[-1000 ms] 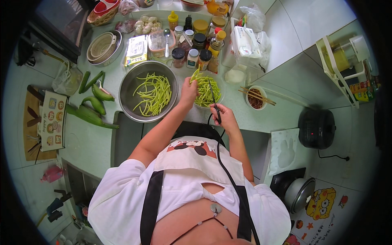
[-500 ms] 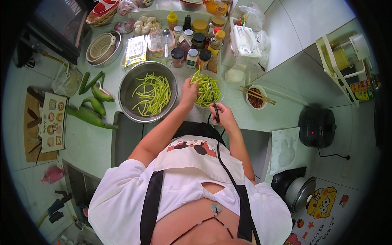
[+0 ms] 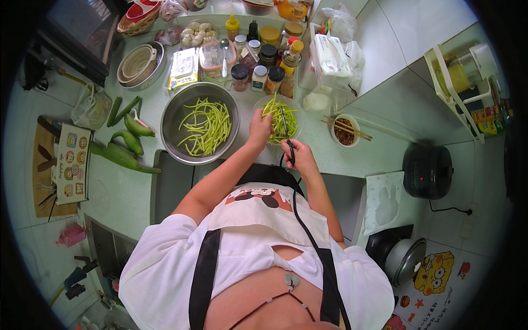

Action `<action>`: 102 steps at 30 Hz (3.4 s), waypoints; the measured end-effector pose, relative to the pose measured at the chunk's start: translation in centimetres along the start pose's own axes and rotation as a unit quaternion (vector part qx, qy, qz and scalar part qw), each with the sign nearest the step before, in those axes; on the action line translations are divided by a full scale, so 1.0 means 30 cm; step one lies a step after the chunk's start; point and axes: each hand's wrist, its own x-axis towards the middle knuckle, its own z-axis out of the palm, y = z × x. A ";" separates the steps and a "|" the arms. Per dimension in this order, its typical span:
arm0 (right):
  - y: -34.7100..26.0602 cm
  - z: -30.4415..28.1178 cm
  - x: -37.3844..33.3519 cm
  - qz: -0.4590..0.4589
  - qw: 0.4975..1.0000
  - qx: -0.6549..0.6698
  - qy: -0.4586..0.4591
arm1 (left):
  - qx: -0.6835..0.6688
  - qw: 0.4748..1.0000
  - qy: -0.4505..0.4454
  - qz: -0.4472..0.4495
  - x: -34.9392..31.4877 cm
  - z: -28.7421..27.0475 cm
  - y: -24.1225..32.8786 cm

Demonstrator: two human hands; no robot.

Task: The person uses scissors to cut long green vegetable strips into a green bowl, moves a metal bowl into the sink, and then uses a spoon to scoop seasoning from a small container.

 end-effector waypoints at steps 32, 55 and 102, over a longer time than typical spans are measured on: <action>-0.007 -0.023 -0.010 -0.033 0.995 -0.087 0.026 | 0.110 0.992 -0.064 -0.017 0.025 -0.059 0.011; 0.009 -0.022 -0.008 -0.041 0.994 -0.104 0.018 | 0.193 0.981 -0.005 0.024 0.025 -0.056 -0.025; -0.004 -0.081 -0.050 0.016 0.999 -0.047 -0.006 | 0.413 0.901 -0.076 0.110 0.028 -0.075 0.041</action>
